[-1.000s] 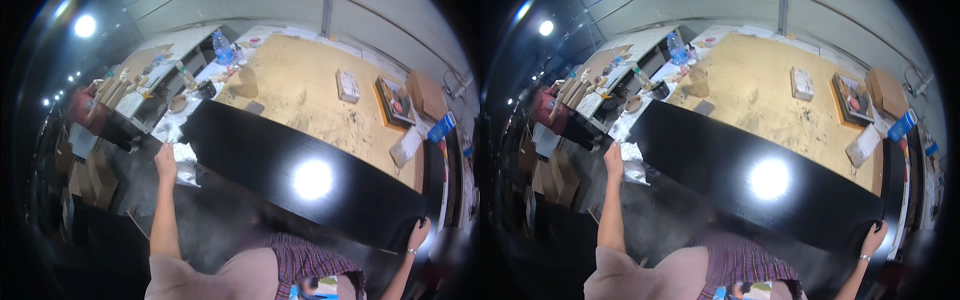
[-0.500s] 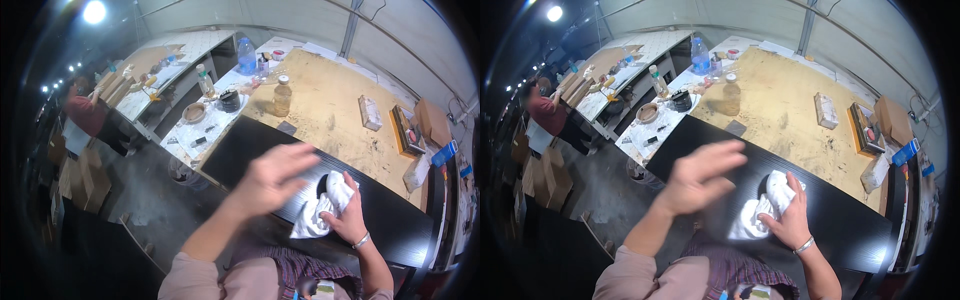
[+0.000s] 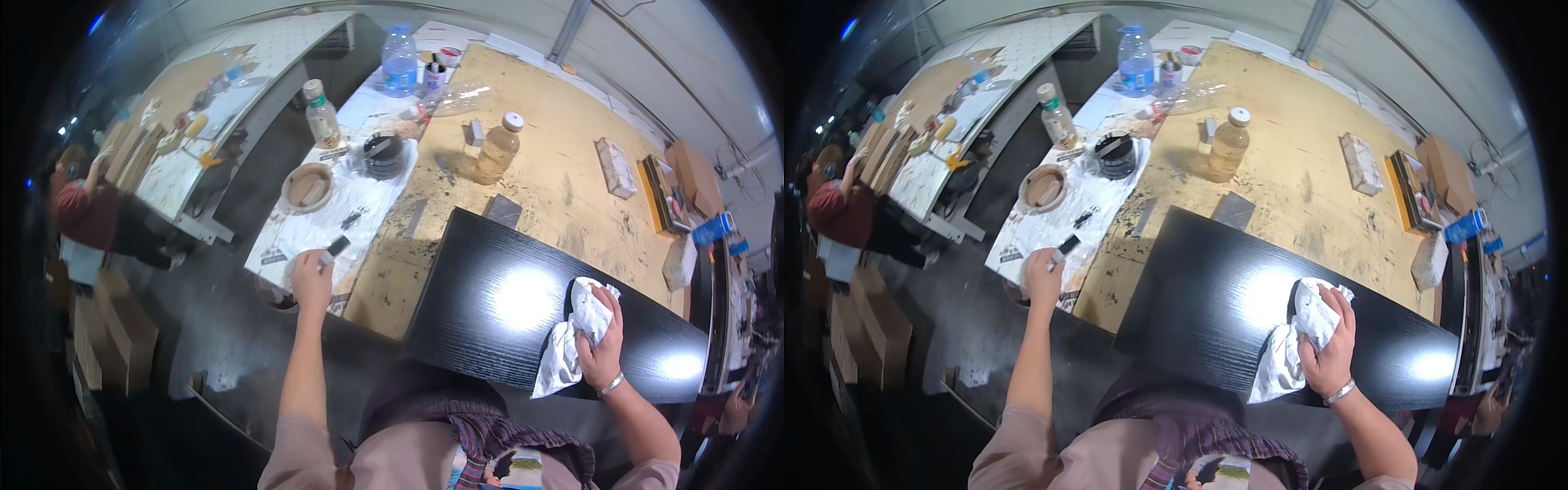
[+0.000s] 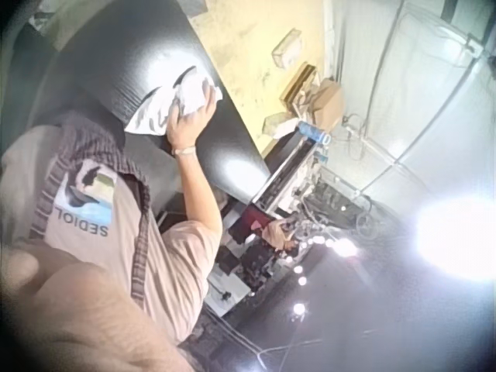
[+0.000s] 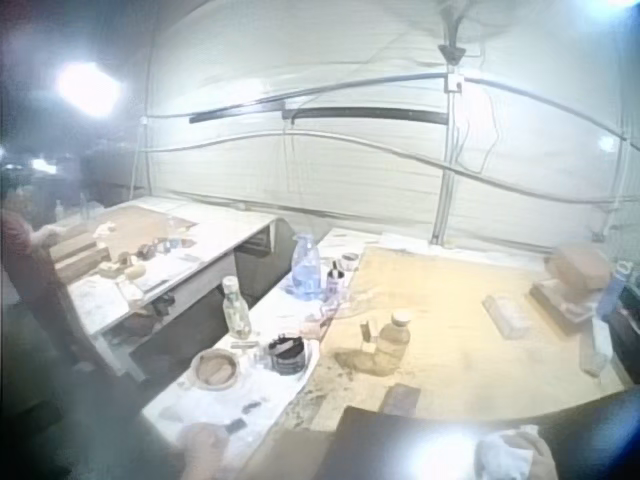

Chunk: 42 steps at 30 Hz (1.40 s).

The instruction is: The person wipes a long black wooden board with a white cloth, then uses a small rectangular block to rub the surface, and continues wiping. The person repeats this process on multiple boards placed on a workbench.

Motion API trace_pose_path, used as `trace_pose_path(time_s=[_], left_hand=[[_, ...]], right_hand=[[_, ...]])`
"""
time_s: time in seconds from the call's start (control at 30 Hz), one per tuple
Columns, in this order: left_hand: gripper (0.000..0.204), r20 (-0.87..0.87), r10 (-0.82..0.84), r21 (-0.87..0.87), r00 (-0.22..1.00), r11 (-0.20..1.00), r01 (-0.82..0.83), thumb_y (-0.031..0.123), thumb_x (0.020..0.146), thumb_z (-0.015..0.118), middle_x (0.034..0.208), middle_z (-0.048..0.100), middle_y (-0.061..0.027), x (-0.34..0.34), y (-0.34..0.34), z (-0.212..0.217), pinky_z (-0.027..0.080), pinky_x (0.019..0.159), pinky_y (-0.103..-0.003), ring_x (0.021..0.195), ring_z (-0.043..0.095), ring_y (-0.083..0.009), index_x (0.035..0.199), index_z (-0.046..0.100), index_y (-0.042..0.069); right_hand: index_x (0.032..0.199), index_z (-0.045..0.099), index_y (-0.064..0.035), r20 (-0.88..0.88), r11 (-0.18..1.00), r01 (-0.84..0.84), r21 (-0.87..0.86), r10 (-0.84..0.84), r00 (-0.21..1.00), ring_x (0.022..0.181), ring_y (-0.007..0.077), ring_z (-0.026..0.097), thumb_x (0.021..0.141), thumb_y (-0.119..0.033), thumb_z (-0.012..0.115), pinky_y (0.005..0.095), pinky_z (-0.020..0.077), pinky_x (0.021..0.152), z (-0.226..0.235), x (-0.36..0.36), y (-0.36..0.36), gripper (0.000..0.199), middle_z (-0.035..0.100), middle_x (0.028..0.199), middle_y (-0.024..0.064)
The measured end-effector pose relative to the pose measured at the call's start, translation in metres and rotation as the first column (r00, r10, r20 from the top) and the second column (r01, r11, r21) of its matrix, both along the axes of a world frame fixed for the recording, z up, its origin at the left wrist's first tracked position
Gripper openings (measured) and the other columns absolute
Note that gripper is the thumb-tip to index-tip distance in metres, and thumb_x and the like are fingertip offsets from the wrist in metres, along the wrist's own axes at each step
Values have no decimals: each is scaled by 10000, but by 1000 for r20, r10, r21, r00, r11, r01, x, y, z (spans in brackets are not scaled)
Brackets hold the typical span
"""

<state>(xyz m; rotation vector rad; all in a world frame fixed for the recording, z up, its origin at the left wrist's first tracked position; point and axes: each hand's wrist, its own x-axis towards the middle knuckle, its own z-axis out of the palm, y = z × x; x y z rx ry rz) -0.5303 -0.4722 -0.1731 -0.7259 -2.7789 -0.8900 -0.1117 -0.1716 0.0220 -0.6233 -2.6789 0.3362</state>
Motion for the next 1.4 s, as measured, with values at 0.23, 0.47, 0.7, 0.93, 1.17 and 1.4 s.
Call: trace_pose_path(time_s=[0.23,0.47,0.7,0.93,1.17,1.4], left_hand=[[382,507,-441,758,741,637,-140,-101,926,659,1095,721,-131,28,43,89,586,844,-294,908,732,-189,1307,624,-91],[430,553,-714,831,429,443,-335,-132,929,610,1196,688,-157,50,71,129,602,940,-370,1021,722,-230,1355,587,-82],[388,406,-881,891,241,324,-317,-102,928,630,1267,653,-192,63,62,137,543,1044,-400,1175,657,-261,1310,568,-95],[513,325,-857,850,399,450,273,-130,846,664,1268,572,-118,81,36,144,446,1022,-296,1182,572,-194,1347,618,-33],[496,205,-846,608,492,504,613,-120,787,707,1128,615,-116,88,17,145,517,825,-310,1005,625,-238,1266,710,8],[478,-17,-746,476,666,580,661,-93,792,669,1099,640,-132,26,147,145,505,925,-356,1028,637,-294,1251,707,33]], right_hand=[[1227,702,-30,12,1000,2,13,-2,1000,1353,488,489,718,-98,594,536,376,1159,3,-1,2,525,567,1462,237],[1194,716,-36,33,999,-6,38,5,999,1317,480,527,716,-125,628,537,410,1133,4,-3,4,494,596,1433,223],[1191,722,-29,23,999,14,46,-15,1000,1301,473,546,680,-115,616,534,443,1109,2,-3,4,528,608,1423,212],[1172,721,-26,29,999,20,34,-21,999,1321,472,533,696,-111,611,530,412,1136,1,-3,3,496,600,1435,214],[1168,722,-23,28,999,35,27,-36,999,1324,476,530,687,-121,604,530,398,1145,4,-5,0,505,608,1419,230],[1218,674,21,78,998,52,47,-55,995,1344,485,508,662,-141,594,543,402,1141,5,-6,1,584,581,1451,232]])
